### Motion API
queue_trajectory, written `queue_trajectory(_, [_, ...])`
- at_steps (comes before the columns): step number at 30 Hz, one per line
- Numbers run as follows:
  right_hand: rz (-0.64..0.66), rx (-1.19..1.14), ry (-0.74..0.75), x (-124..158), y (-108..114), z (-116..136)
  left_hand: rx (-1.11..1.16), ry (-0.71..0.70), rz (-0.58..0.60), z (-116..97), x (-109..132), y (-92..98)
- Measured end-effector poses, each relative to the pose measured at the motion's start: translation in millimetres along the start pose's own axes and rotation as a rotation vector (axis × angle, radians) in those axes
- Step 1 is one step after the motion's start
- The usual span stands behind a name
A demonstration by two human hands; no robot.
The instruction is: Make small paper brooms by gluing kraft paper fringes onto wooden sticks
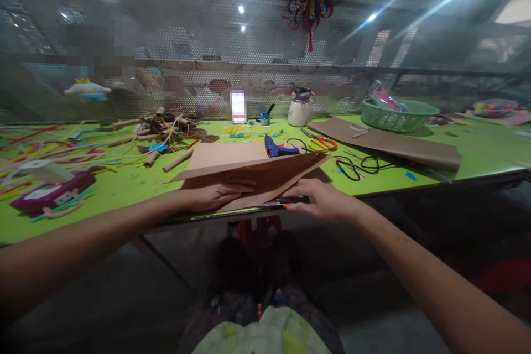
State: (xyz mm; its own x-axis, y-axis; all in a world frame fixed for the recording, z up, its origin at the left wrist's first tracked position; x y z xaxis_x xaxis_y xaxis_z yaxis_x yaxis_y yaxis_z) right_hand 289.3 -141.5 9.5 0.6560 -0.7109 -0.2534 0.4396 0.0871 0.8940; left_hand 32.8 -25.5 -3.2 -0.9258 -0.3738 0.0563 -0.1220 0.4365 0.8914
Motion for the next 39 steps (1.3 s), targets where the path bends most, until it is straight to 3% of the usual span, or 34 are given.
queue_trajectory(8, [0.041, 0.086, 0.021, -28.0, -8.4, 12.6, 0.012, 0.051, 0.025, -3.3, 2.3, 2.2])
queue_trajectory(17, [0.022, 0.055, 0.016, -20.0, -11.7, 15.7, -0.006, 0.020, 0.001, -6.2, 0.9, 3.8])
queue_trajectory(28, [0.043, 0.092, 0.037, -47.3, -25.6, 30.8, 0.090, 0.064, 0.066, -6.9, 4.8, 4.3])
queue_trajectory(34, [0.041, 0.079, 0.060, -35.0, -27.2, 31.3, -0.056, -0.044, -0.013, -4.3, 3.7, 5.5])
queue_trajectory(39, [0.029, 0.056, 0.128, -50.3, -33.2, 36.0, -0.135, -0.149, -0.109, 6.0, -0.5, 1.0])
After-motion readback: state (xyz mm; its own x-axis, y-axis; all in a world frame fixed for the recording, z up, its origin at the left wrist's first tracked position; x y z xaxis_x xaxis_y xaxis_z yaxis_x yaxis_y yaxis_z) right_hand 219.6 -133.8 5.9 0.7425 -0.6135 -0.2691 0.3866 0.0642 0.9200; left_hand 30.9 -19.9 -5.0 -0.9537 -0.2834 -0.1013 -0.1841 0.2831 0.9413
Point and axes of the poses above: each hand's wrist, its own x-axis away from the middle knuckle, its own y-axis out of the back of the hand, z = x × y, the point moved 2 cm from there along -x, towards the middle knuckle, and after that the axes turned 13 degrees about y, right-handed, at the moved point
